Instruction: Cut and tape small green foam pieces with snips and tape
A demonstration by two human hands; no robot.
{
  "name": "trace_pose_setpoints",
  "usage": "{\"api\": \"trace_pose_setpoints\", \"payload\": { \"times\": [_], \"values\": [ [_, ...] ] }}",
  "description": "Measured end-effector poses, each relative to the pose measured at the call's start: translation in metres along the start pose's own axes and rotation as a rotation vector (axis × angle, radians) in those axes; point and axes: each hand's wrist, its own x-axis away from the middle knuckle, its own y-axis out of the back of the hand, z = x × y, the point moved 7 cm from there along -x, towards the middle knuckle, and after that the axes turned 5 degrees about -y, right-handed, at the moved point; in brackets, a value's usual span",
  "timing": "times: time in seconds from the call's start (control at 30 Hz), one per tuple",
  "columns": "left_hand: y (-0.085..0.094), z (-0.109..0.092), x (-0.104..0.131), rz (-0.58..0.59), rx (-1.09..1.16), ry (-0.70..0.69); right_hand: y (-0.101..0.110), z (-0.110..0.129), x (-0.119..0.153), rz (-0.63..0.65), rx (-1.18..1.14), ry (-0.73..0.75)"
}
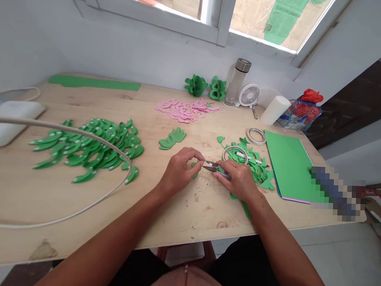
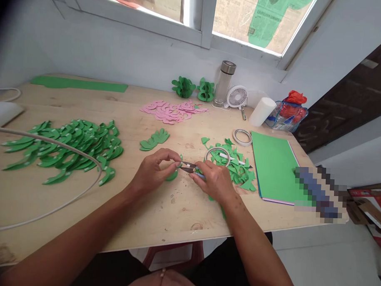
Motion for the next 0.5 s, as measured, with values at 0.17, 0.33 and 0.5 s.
{"api": "trace_pose_setpoints", "payload": {
  "times": [0.17,0.33,0.5],
  "values": [
    [0.009,0.026,0.001,-0.051,0.071,0.244,0.001,-0.011,0.0,-0.045,-0.071,-0.082],
    [-0.002,0.041,0.004,0.098,0.089,0.333,0.0,-0.015,-0.001,-0.049,-0.099,-0.098],
    [-0.003,0.03,0.002,0.099,-0.103,0.203,0.001,-0.017,-0.001,-0.068,-0.127,-0.106]
  ]
}}
